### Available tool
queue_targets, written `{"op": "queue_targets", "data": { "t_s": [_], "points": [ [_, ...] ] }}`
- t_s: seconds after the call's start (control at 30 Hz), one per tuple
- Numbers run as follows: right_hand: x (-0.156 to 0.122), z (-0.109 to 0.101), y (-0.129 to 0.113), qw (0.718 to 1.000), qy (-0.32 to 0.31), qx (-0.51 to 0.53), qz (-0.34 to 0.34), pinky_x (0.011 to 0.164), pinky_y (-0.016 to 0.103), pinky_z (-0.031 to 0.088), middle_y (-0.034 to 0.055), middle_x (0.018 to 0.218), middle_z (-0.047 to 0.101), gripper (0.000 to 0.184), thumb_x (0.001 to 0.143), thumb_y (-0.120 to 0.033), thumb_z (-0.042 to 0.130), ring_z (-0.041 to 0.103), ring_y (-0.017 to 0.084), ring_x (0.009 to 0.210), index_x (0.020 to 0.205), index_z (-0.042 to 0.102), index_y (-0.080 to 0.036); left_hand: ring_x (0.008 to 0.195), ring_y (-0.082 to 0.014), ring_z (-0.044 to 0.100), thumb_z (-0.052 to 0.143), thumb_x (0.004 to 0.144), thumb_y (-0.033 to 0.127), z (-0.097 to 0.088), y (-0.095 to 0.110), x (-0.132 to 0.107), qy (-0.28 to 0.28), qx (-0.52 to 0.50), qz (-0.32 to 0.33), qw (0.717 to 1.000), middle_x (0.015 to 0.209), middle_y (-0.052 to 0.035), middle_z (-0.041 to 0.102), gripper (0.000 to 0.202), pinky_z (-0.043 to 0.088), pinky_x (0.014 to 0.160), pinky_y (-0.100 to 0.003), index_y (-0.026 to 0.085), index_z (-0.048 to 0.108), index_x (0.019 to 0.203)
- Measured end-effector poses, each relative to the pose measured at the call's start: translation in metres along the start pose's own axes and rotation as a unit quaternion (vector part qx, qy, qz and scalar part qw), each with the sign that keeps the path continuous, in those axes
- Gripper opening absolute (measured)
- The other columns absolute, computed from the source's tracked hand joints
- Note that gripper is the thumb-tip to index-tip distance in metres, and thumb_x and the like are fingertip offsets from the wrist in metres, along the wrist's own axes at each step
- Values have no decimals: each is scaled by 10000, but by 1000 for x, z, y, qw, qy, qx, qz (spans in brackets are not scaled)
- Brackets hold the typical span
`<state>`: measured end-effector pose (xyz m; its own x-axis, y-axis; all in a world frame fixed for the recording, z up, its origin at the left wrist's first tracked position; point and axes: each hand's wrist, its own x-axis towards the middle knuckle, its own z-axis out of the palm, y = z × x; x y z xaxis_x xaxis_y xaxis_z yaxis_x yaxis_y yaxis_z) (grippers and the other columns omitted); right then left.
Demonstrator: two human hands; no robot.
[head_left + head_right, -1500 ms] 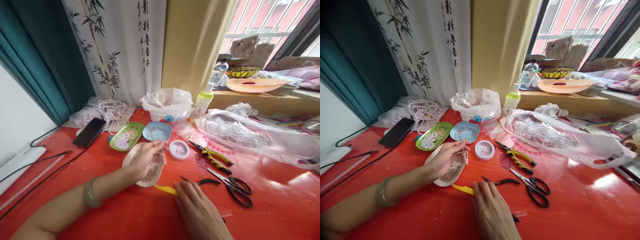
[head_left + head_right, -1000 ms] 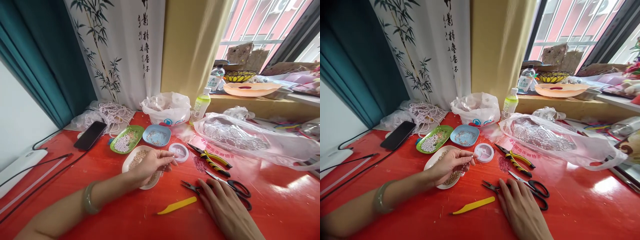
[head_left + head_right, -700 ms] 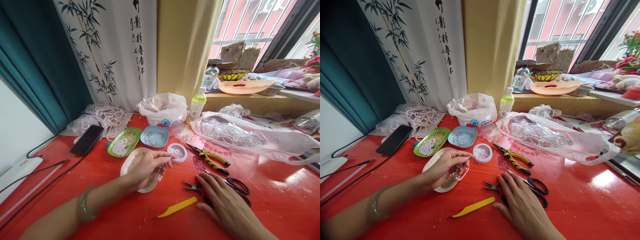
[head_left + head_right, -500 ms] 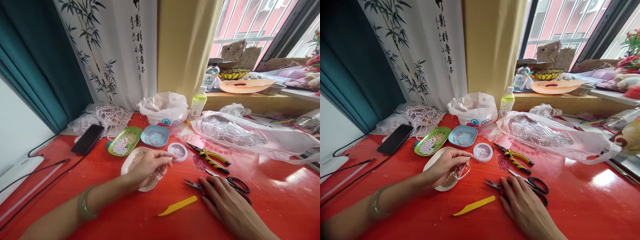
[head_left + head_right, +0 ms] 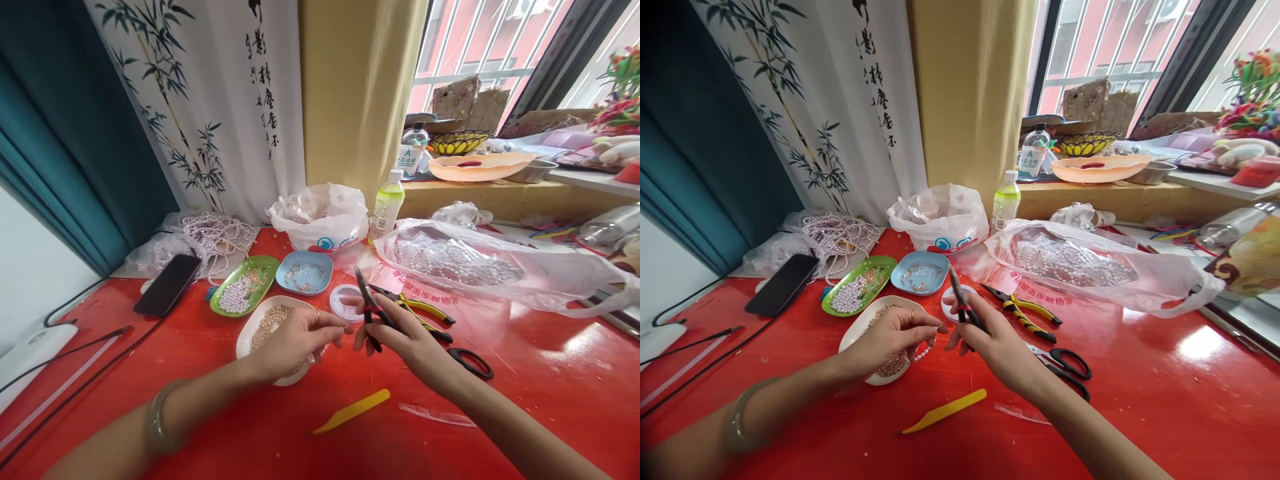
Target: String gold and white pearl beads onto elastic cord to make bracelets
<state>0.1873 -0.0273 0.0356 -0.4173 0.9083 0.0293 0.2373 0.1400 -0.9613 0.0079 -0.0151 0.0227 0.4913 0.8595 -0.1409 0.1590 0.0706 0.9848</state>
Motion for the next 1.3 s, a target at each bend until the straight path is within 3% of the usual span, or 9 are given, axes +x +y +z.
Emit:
{"op": "queue_targets", "data": {
  "t_s": [0.1,0.3,0.47,0.7,0.97,1.3],
  "points": [
    [5,5,-5,999,-40,-10,1,616,248,417,5,738,528,155,774,-139,363,506,112,656,900,448,-169,438,-42,395,520,723,320,0,0,0,6,5,3,1000,651,-18,556,259,324,418,-178,125,634,849],
    [-2,12,-1,990,36,-133,-36,552,228,358,-21,673,420,71,776,-142,344,395,104,598,771,400,-184,428,-50,398,530,712,332,0,-2,2,33,-5,-5,999,624,-25,561,257,324,409,-182,118,632,812],
    [-5,14,-1,983,49,-164,-63,528,220,337,-18,662,412,64,761,-145,354,375,103,580,737,401,-181,437,-47,399,530,714,316,0,-4,2,33,-27,-9,999,635,-17,560,244,338,423,-181,126,628,832],
    [-12,4,0,978,132,-151,-55,572,242,383,-1,694,500,146,788,-239,405,458,121,624,888,486,-170,422,-34,413,554,708,317,0,-4,1,32,-109,-14,993,643,-12,563,224,319,406,-172,122,602,809],
    [-33,12,-3,980,51,-193,-4,515,233,385,12,650,539,163,782,-268,413,481,135,586,750,536,-164,410,-34,404,559,706,297,1,1,-2,44,-179,-3,983,621,-8,572,210,307,387,-170,131,582,831],
    [-31,15,3,987,39,-151,33,480,213,369,2,611,540,179,755,-262,440,477,128,557,709,575,-154,411,-44,418,581,680,300,2,1,-2,84,-147,11,985,658,-40,615,248,319,397,-185,126,604,855]
  ]
}}
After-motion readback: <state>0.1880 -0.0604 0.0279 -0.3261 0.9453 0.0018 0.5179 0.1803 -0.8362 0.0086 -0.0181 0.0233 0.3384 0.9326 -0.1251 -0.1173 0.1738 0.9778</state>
